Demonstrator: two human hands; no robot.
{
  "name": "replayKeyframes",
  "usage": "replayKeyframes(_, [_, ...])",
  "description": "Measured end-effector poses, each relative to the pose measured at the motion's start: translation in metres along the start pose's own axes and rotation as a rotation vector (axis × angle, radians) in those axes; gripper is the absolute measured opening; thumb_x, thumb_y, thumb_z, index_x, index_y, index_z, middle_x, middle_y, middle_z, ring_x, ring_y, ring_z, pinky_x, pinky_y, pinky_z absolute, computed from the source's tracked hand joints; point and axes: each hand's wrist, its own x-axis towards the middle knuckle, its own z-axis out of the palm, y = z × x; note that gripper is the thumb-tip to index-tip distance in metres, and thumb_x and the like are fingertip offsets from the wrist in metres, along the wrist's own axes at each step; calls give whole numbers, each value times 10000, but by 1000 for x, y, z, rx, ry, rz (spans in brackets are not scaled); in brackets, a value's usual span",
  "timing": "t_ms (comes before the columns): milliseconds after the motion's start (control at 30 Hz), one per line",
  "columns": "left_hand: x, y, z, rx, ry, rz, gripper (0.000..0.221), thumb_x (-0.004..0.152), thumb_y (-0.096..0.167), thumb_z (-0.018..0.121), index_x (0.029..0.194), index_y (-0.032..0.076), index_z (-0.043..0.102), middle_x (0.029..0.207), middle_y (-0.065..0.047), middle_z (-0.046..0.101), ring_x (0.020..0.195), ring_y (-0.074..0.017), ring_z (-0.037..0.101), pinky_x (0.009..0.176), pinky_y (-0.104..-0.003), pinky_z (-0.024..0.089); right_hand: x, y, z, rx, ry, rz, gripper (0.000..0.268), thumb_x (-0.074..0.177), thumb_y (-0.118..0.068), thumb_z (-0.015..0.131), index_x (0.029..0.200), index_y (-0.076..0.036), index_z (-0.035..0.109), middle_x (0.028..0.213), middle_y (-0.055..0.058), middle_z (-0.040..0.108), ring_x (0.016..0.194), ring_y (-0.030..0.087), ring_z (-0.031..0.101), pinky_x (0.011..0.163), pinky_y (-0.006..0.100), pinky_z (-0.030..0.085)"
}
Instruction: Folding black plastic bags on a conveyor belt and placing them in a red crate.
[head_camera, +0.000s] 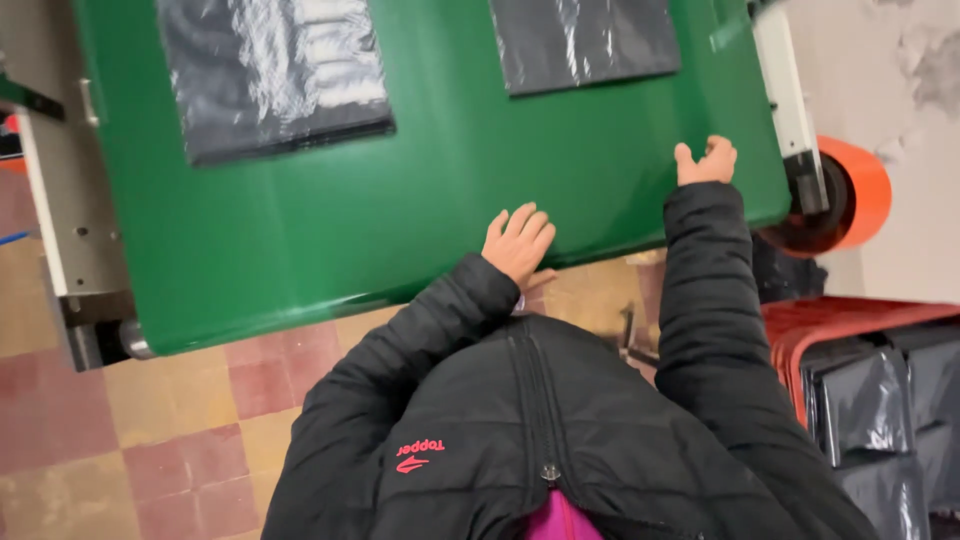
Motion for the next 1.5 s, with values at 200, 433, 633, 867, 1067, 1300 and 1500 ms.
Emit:
replayKeyframes(200, [40, 12, 24, 103, -149, 13, 988, 650, 546, 858, 1428, 57, 494, 1533, -159, 429, 1491, -371, 296, 1125, -646, 322, -11, -40, -39, -232, -69, 173, 724, 841, -444, 910, 1289, 6, 563, 1231, 232, 574, 1106, 463, 551, 923, 542, 459])
replayKeyframes(433, [34, 24, 58, 122, -189, 51, 954, 665, 507, 856, 1442, 84, 500, 1506, -132, 473, 1442, -359, 373, 1091, -585, 375, -45, -24, -80, -153, -355, 380, 917, 689, -451, 901, 1300, 102, 498, 1210, 292, 633, 1125, 440, 626, 962, 470, 507])
replayKeyframes(633, [56, 33, 49, 169, -13, 38, 760, 707, 518, 820, 1291, 101, 572, 1222, -61, 568, 1166, -277, 528, 890, -437, 444, -35, -1, -68, -138, -452, 320, 776, 813, -426, 862, 1291, 135, 620, 1289, 359, 626, 1220, 447, 604, 1023, 462, 471])
replayKeyframes(867, [76, 26, 41, 210, -38, -15, 315, 802, 328, 748, 1023, 143, 623, 991, -17, 585, 998, -240, 573, 774, -399, 436, -15, -56, -98, 593, -355, 545, 645, 850, -161, 785, 1389, 68, 514, 1208, 167, 657, 1052, 269, 633, 888, 362, 524])
replayKeyframes(1067, [88, -2, -75, -514, -213, 5, 143, 902, 166, 670, 1000, 64, 655, 977, -70, 657, 936, -277, 658, 805, -393, 531, -23, -30, -162, 831, -598, 100, 461, 939, 22, 662, 1383, 61, 544, 1361, 134, 600, 1244, 208, 572, 1105, 339, 443])
replayKeyframes(1300, [133, -81, -109, -961, -188, -413, 127, 958, 127, 670, 1012, 13, 675, 861, -19, 685, 795, -82, 632, 724, -265, 529, 59, -95, -165, 1154, -1070, 360, 679, 1018, -587, 544, 1298, 24, 641, 1064, 188, 718, 709, 225, 703, 542, 315, 521])
replayKeyframes(1500, [218, -230, 34, -831, 257, -466, 183, 1034, 163, 702, 1105, 3, 650, 908, -94, 655, 838, -150, 586, 743, -323, 507, 181, -97, 7, 1222, -1245, 489, 902, 924, -802, 308, 1439, -97, 536, 1140, 159, 701, 720, 198, 714, 513, 304, 511])
